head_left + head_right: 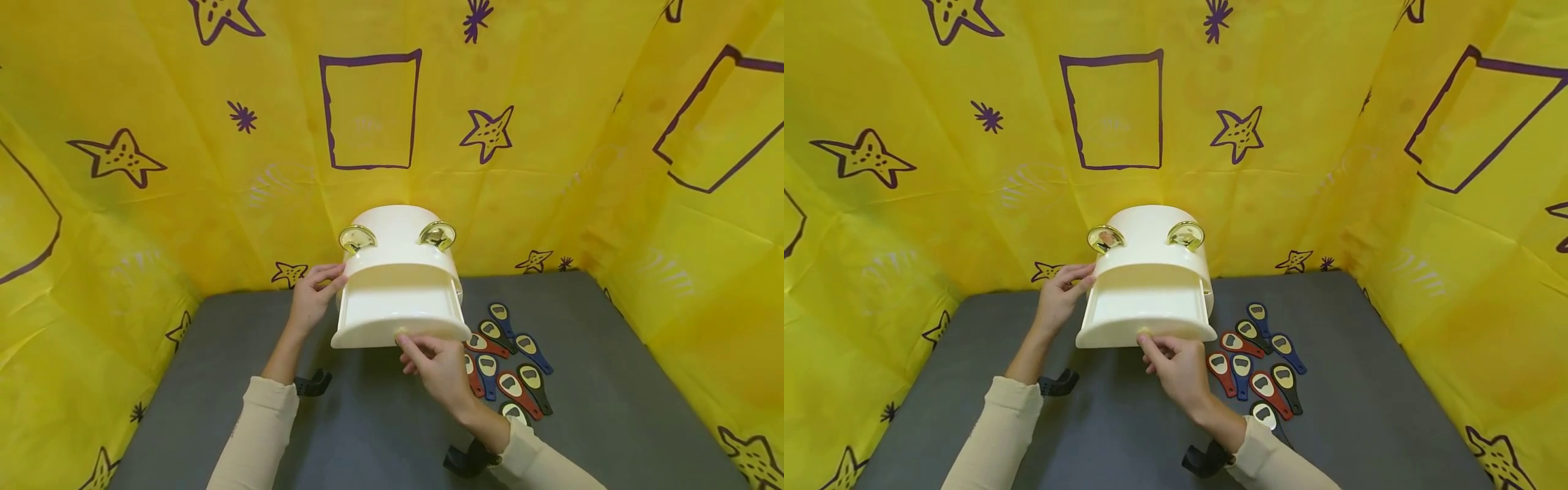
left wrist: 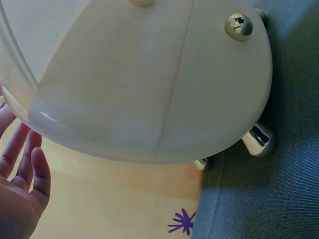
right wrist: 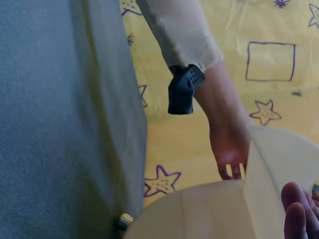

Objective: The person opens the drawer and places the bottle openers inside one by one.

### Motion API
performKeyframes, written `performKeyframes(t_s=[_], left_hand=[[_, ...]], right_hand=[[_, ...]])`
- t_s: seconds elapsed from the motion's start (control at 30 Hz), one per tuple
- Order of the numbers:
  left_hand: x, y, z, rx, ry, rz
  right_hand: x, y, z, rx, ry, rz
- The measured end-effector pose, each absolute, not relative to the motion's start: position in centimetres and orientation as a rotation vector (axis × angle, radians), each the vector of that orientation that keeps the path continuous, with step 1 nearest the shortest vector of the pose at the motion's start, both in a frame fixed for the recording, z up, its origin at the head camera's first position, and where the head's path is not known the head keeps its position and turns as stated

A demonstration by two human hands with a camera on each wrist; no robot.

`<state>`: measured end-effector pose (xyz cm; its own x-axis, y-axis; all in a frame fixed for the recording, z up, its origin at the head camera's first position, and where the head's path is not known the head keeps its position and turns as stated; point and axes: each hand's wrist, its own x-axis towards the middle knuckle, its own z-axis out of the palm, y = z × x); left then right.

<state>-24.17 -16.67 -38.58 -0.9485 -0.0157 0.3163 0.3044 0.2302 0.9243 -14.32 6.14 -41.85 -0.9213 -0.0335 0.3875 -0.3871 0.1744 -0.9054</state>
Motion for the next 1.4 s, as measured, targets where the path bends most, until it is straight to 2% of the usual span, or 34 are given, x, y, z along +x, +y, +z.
performKeyframes(t_s=[0.9,1.07,1.4], left_hand=[[-24.3,-16.5,-38.8,-0.242,-2.212,-1.804],[-25.6,-17.1,-40.6,-0.252,-2.203,-1.803],[-24.0,-16.5,-38.9,-0.260,-2.220,-1.802]], right_hand=[[-13.3,6.1,-42.7,0.497,-2.092,1.770],[-13.0,6.3,-42.4,0.491,-2.079,1.744],[-13.6,10.5,-42.0,0.831,-2.257,1.713]])
